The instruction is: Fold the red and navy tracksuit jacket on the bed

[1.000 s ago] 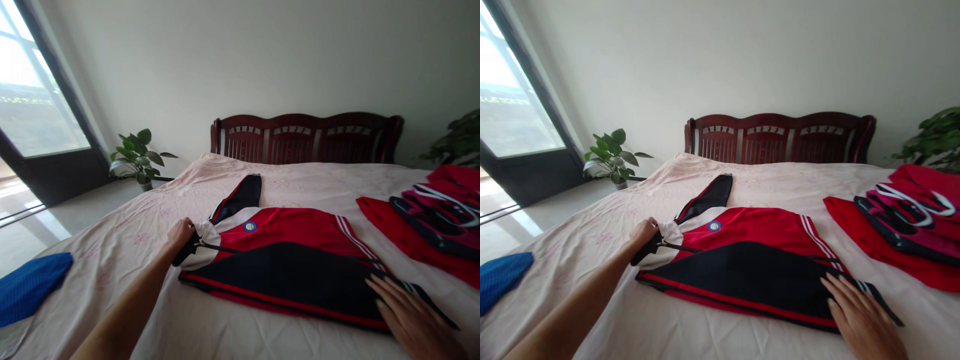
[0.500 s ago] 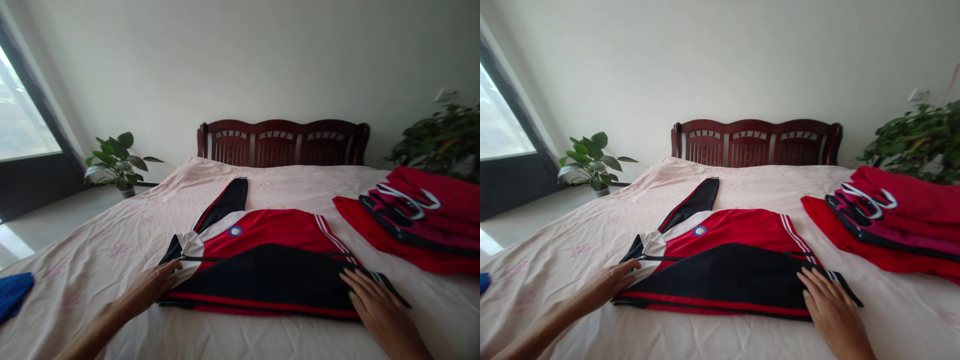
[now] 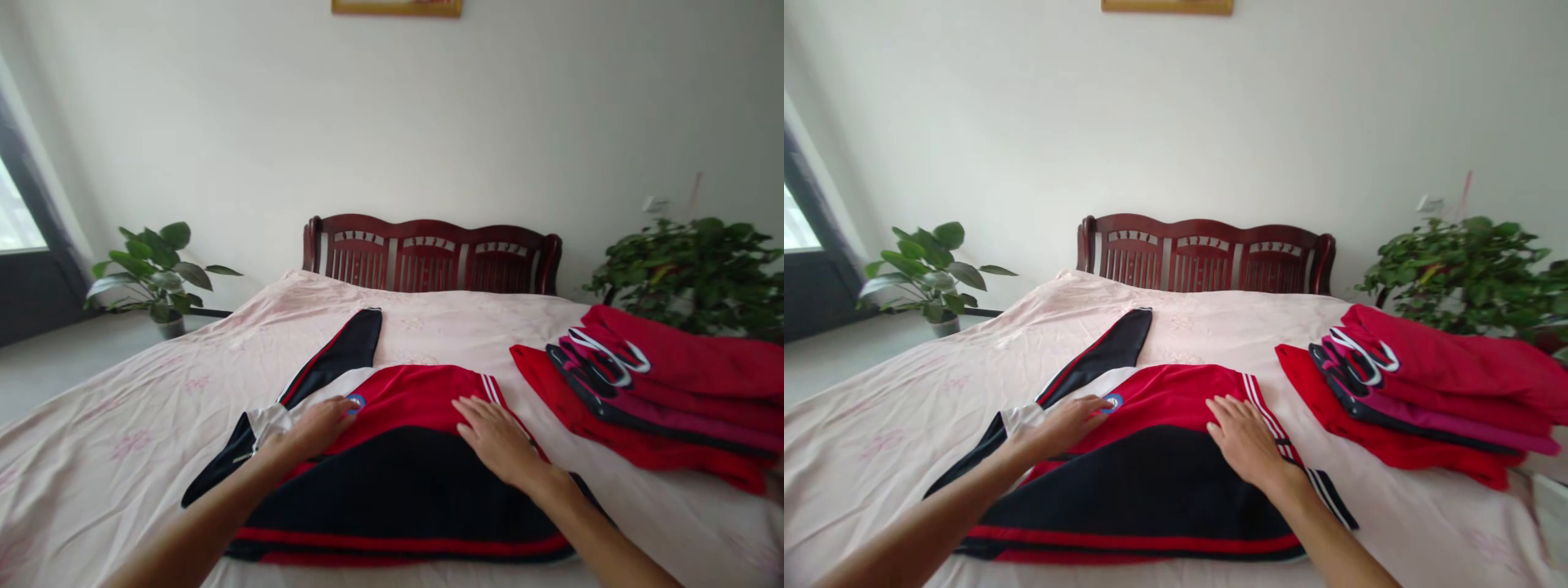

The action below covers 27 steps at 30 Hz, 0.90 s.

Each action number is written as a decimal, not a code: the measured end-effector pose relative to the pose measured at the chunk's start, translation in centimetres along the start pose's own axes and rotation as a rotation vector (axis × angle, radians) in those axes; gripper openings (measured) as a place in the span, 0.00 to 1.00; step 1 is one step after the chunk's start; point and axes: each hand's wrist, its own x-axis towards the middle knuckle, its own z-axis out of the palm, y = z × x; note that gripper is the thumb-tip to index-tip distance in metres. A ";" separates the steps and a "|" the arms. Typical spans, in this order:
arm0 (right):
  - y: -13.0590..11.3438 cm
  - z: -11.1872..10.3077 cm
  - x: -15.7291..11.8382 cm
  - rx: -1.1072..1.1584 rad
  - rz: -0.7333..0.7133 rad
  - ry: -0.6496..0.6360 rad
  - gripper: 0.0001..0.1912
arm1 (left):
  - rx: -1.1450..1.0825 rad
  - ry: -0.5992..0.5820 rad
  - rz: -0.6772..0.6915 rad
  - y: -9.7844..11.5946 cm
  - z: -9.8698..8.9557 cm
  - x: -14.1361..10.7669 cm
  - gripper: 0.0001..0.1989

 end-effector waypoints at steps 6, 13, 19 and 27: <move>3.2 6.0 -1.0 -0.038 -0.036 -0.151 0.29 | 0.103 -0.074 0.115 -0.7 5.7 3.6 0.30; 6.2 7.0 -3.4 -0.030 0.046 -0.137 0.32 | 0.228 -0.123 0.020 -6.3 5.2 4.0 0.28; 5.8 6.7 -3.1 -0.026 0.037 -0.120 0.32 | 0.297 -0.031 -0.072 -7.8 4.9 4.4 0.26; 6.4 4.9 -2.2 0.115 0.089 -0.205 0.29 | 0.308 0.040 -0.179 -7.8 3.7 5.6 0.24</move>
